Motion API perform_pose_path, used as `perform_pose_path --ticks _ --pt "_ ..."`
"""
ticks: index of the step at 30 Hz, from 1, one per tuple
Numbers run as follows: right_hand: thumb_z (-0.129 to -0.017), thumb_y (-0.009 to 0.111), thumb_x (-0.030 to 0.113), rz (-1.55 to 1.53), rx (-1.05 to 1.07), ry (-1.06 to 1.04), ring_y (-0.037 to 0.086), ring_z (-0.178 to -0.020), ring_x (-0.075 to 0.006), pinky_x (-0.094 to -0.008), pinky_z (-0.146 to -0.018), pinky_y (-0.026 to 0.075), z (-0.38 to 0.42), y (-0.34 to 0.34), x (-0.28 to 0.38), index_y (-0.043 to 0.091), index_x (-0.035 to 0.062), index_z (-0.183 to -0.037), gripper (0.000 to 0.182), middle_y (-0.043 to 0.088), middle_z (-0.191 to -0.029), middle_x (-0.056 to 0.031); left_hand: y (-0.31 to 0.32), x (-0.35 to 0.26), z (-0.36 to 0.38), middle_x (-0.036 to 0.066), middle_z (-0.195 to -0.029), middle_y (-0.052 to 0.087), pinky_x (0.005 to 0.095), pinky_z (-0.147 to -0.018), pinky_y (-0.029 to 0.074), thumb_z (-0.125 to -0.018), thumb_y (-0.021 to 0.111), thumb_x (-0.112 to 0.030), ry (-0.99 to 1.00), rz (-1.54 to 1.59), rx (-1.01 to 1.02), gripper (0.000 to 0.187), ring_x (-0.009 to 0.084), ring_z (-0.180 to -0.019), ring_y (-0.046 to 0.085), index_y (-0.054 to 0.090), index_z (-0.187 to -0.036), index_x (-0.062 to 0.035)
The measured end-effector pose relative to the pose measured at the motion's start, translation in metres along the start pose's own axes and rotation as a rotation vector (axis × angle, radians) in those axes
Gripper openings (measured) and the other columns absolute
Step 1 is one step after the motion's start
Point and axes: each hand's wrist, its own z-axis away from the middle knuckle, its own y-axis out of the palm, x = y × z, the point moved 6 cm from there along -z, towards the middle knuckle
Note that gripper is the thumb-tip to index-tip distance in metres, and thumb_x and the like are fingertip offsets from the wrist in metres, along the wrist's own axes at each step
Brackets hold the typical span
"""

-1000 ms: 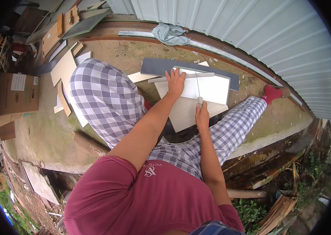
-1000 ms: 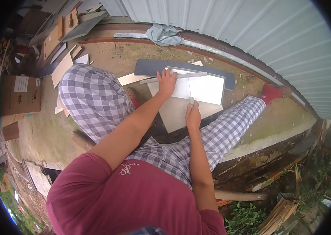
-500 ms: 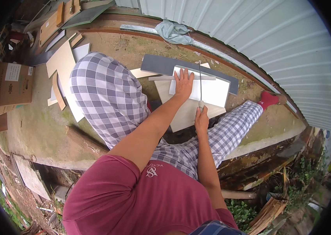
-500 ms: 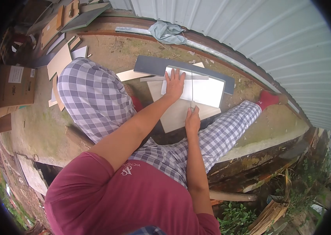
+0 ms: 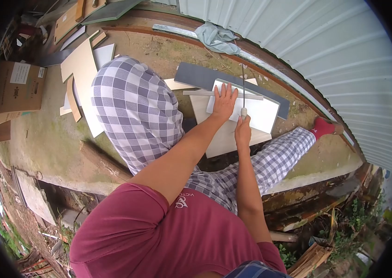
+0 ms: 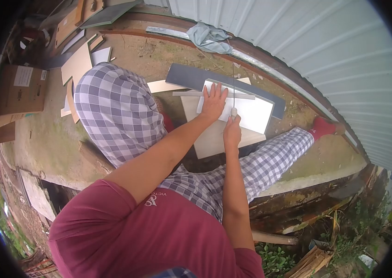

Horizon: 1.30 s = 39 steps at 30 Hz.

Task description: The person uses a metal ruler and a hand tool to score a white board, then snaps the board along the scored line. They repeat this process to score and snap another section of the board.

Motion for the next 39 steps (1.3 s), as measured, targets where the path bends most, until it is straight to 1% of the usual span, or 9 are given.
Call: perform_pose_path --ticks 12,15,17,21,25,28,35,37,39 --pt "-0.092 0.041 0.03 -0.075 -0.013 -0.014 0.056 -0.084 -0.0481 -0.0532 -0.072 0.043 -0.024 0.005 0.0 0.039 0.0036 -0.114 0.034 0.06 -0.086 -0.0289 -0.003 -0.001 -0.001 0.023 -0.137 0.027 0.0609 -0.102 0.012 -0.079 0.059 -0.023 -0.005 0.041 0.079 0.059 0.0403 -0.127 0.024 0.035 -0.13 -0.0073" --pt "-0.092 0.043 0.03 -0.226 0.063 -0.004 0.06 -0.075 -0.0396 -0.0471 -0.067 0.045 -0.029 0.013 -0.016 0.043 0.0026 -0.109 0.033 0.061 -0.079 -0.0219 -0.001 -0.002 -0.001 0.023 -0.137 0.027 0.0608 -0.102 0.012 -0.077 0.062 -0.026 0.002 0.034 0.096 0.063 0.0405 -0.127 0.024 0.034 -0.13 -0.0072" --pt "-0.093 0.045 0.029 -0.591 0.077 0.061 0.043 -0.044 -0.0073 -0.0234 -0.037 0.034 0.003 -0.005 -0.016 0.045 0.0041 -0.098 0.026 0.048 -0.061 -0.0024 -0.004 -0.002 -0.002 0.024 -0.137 0.027 0.0608 -0.102 0.012 -0.074 0.065 -0.032 -0.006 0.059 0.108 0.069 0.0409 -0.127 0.025 0.034 -0.13 -0.0072" --pt "-0.093 0.045 0.03 -0.536 -0.067 0.03 0.043 -0.044 -0.007 -0.0225 -0.038 0.035 0.032 -0.005 -0.055 0.046 0.005 -0.098 0.026 0.048 -0.061 -0.0012 -0.01 0.002 -0.014 0.022 -0.136 0.03 0.0613 -0.101 0.014 -0.072 0.067 -0.039 0.015 0.126 0.15 0.073 0.0397 -0.127 0.027 0.035 -0.13 -0.0069" --pt "-0.09 0.047 0.031 -0.559 0.006 0.203 0.059 -0.061 -0.0235 -0.0359 -0.058 0.046 0.031 -0.015 -0.047 0.047 0.003 -0.112 0.036 0.059 -0.069 -0.0129 0.006 0.017 -0.026 0.02 -0.135 0.034 0.0614 -0.099 0.018 -0.071 0.069 -0.041 0.065 0.169 0.265 0.077 0.0382 -0.127 0.028 0.034 -0.131 -0.007" --pt "-0.089 0.048 0.034 -0.315 -0.033 0.044 0.06 -0.082 -0.039 -0.0445 -0.073 0.045 0.022 -0.006 -0.048 0.045 0.0039 -0.119 0.042 0.063 -0.083 -0.0213 0.004 0.03 -0.019 0.021 -0.136 0.032 0.0622 -0.099 0.018 -0.07 0.071 -0.039 0.017 0.209 0.224 0.079 0.0411 -0.127 0.027 0.033 -0.132 -0.007" --pt "-0.088 0.05 0.035 -0.462 0.039 0.157 0.062 -0.077 -0.0336 -0.0409 -0.072 0.046 0.014 0.017 -0.074 0.044 0.0044 -0.121 0.046 0.064 -0.082 -0.0184 -0.018 0.06 0.012 0.021 -0.136 0.032 0.0637 -0.099 0.015 -0.067 0.072 -0.043 -0.067 0.086 0.141 0.081 0.0426 -0.127 0.024 0.035 -0.13 -0.0068" --pt "-0.088 0.052 0.032 -0.528 0.081 0.147 0.055 -0.056 -0.0141 -0.0292 -0.051 0.046 0.009 0.021 -0.076 0.041 0.0054 -0.126 0.048 0.059 -0.072 -0.0076 -0.022 0.08 0.015 0.019 -0.139 0.028 0.0631 -0.101 0.01 -0.067 0.074 -0.039 -0.224 0.056 0.164 0.08 0.0415 -0.13 0.019 0.035 -0.13 -0.0081" --pt "-0.087 0.052 0.032 -0.556 0.074 0.173 0.055 -0.056 -0.0137 -0.0282 -0.052 0.046 0.006 0.021 -0.078 0.041 0.0047 -0.126 0.048 0.059 -0.074 -0.008 -0.024 0.088 0.016 0.018 -0.133 0.037 0.0631 -0.101 0.012 -0.067 0.073 -0.038 -0.219 0.025 0.121 0.072 0.0418 -0.127 0.025 0.042 -0.125 -0.0091"
